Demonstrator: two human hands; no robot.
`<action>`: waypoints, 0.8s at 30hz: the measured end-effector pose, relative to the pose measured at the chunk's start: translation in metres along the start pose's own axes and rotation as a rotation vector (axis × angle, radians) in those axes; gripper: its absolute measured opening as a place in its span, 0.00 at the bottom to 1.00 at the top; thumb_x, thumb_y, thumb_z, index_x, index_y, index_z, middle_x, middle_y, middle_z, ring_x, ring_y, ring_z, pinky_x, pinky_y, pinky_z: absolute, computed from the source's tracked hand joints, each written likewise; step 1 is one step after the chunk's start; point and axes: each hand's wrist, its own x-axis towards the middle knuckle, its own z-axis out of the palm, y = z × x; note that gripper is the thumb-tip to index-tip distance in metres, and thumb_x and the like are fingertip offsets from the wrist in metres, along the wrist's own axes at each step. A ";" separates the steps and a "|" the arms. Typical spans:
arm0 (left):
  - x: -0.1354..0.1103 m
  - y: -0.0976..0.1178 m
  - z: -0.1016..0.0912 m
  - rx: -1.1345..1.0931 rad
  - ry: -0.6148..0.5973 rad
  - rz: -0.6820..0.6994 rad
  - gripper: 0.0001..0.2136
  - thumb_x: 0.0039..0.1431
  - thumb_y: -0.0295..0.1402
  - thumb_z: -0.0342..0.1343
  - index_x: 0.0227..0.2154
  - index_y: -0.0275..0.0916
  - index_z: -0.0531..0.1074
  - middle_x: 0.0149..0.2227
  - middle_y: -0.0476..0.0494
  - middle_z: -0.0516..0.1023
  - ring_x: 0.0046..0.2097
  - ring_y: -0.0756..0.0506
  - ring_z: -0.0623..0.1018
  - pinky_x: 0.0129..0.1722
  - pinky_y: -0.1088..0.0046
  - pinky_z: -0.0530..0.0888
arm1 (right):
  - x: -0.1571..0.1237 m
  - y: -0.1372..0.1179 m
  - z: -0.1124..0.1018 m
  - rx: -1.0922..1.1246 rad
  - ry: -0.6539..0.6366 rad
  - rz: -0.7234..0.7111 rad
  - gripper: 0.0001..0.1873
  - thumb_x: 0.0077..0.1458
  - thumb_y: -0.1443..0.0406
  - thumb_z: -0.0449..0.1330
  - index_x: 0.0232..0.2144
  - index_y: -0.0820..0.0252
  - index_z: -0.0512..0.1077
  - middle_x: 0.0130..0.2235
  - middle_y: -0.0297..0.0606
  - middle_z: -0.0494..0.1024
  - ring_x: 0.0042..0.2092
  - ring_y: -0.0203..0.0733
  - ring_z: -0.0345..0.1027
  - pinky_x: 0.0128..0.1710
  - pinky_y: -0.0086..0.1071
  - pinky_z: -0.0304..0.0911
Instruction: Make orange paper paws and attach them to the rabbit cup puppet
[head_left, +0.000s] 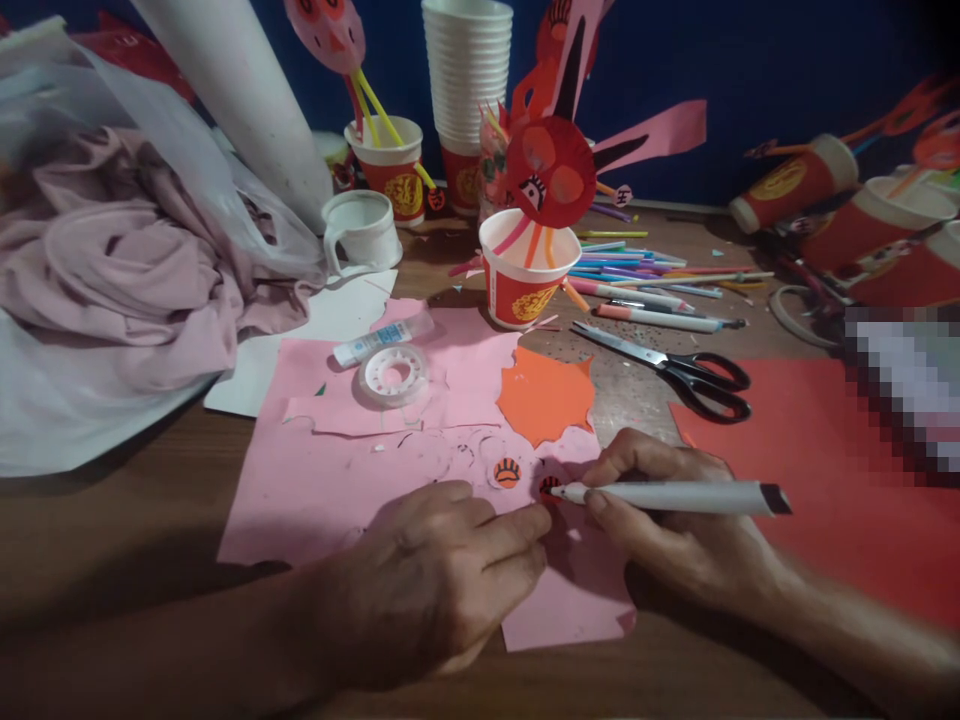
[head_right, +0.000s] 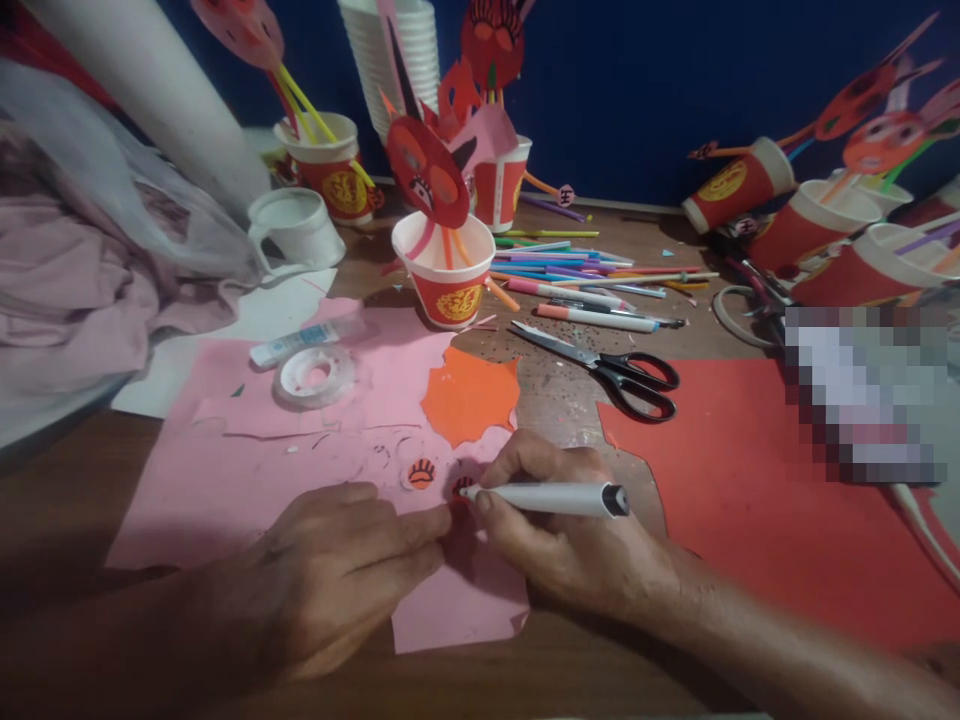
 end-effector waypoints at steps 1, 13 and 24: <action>0.000 0.000 0.000 -0.005 -0.006 -0.001 0.11 0.52 0.22 0.46 0.36 0.35 0.70 0.42 0.45 0.76 0.28 0.49 0.71 0.25 0.71 0.67 | 0.000 0.000 0.000 -0.001 0.002 -0.001 0.04 0.51 0.66 0.55 0.25 0.57 0.67 0.22 0.30 0.75 0.22 0.32 0.67 0.19 0.23 0.60; 0.001 0.000 -0.001 -0.001 -0.021 0.011 0.12 0.52 0.22 0.45 0.37 0.35 0.70 0.41 0.43 0.76 0.28 0.49 0.71 0.26 0.71 0.67 | 0.002 -0.003 -0.001 0.013 -0.023 0.021 0.03 0.51 0.67 0.56 0.26 0.57 0.67 0.24 0.30 0.75 0.23 0.32 0.68 0.22 0.23 0.62; 0.003 0.002 -0.004 0.014 -0.036 -0.001 0.12 0.52 0.21 0.44 0.36 0.35 0.71 0.41 0.44 0.76 0.28 0.49 0.71 0.25 0.72 0.66 | 0.002 -0.004 0.000 0.024 -0.020 0.030 0.05 0.51 0.67 0.55 0.23 0.58 0.65 0.21 0.29 0.73 0.21 0.31 0.64 0.19 0.22 0.58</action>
